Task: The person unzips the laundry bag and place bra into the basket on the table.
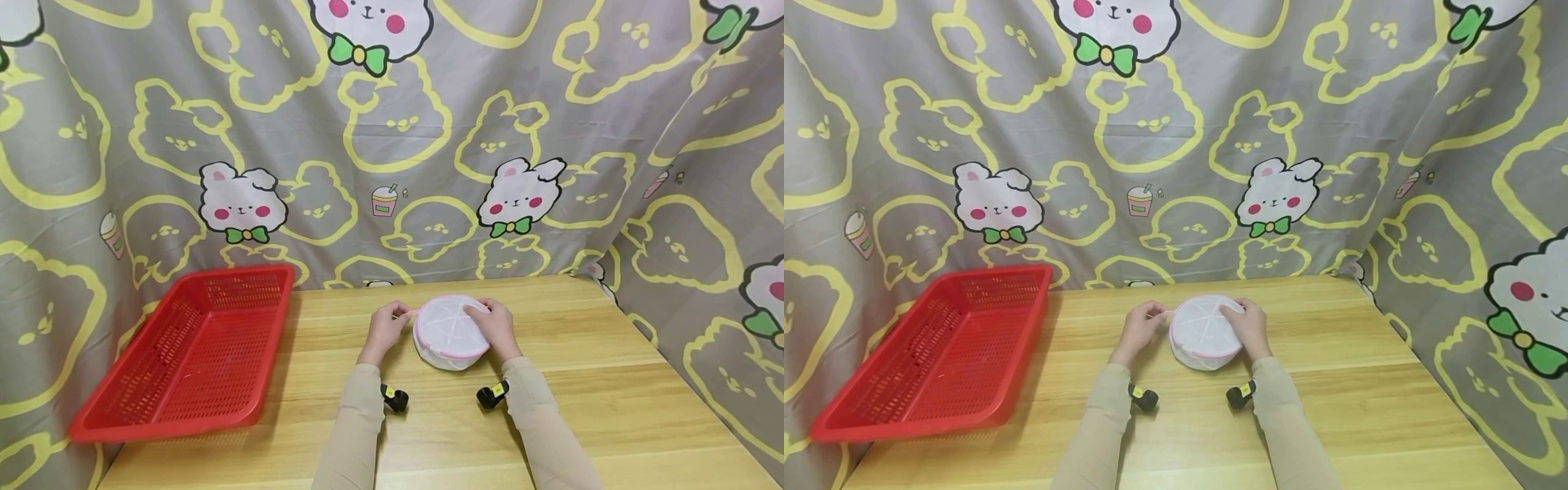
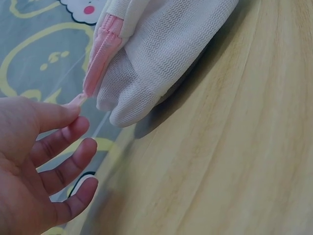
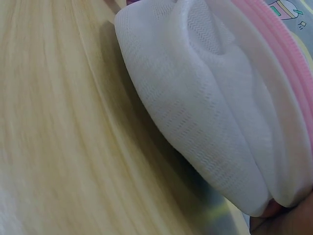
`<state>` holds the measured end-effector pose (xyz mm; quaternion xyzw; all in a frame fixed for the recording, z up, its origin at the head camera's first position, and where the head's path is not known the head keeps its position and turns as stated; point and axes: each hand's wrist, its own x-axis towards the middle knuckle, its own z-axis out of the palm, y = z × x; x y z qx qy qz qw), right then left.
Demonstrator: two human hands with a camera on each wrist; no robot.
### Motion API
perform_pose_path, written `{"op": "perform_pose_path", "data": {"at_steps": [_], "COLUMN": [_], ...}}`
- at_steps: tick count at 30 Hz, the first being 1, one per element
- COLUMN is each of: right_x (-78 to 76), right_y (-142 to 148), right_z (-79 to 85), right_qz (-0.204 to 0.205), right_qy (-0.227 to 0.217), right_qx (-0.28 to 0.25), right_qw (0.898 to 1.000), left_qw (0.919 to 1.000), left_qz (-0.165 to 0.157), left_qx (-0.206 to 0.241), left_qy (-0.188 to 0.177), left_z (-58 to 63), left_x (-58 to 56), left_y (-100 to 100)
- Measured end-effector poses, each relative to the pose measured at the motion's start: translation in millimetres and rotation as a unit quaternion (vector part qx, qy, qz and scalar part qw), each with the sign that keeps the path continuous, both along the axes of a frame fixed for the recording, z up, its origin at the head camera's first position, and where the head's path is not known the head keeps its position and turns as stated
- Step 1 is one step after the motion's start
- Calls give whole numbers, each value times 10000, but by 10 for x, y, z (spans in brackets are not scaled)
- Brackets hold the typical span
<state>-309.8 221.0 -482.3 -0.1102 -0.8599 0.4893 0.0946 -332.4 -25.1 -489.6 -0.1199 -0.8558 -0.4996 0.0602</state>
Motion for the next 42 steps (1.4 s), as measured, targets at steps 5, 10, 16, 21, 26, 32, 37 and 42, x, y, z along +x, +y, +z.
{"op": "perform_pose_path", "data": {"at_steps": [5,10,16,21,26,32,37,42], "right_x": [-4,0,1,7,10,19,21,20], "right_y": [-7,-15,-18,-19,-18,-14,-14,-13], "right_z": [0,11,8,11,20,29,30,24], "right_qz": [4,-14,-33,-44,-49,-37,-30,-46], "right_qy": [27,58,50,-1,-38,-85,-98,-105], "right_qx": [17,11,-17,-5,-29,-38,-28,-8], "right_qw": [10000,10000,10000,10000,10000,9999,9999,9999], "left_qw": [9999,9996,9994,9991,9987,9984,9981,9977], "left_qz": [-94,-175,-269,-353,-409,-483,-522,-581], "left_qx": [74,112,62,34,15,-41,-57,-103], "left_qy": [-63,-200,-188,-212,-310,-298,-315,-320], "left_z": [6,3,-5,-11,2,26,29,32], "left_x": [-2,-11,-17,-24,-29,-16,-11,-8], "left_y": [-17,-35,-55,-73,-86,-100,-109,-124]}}
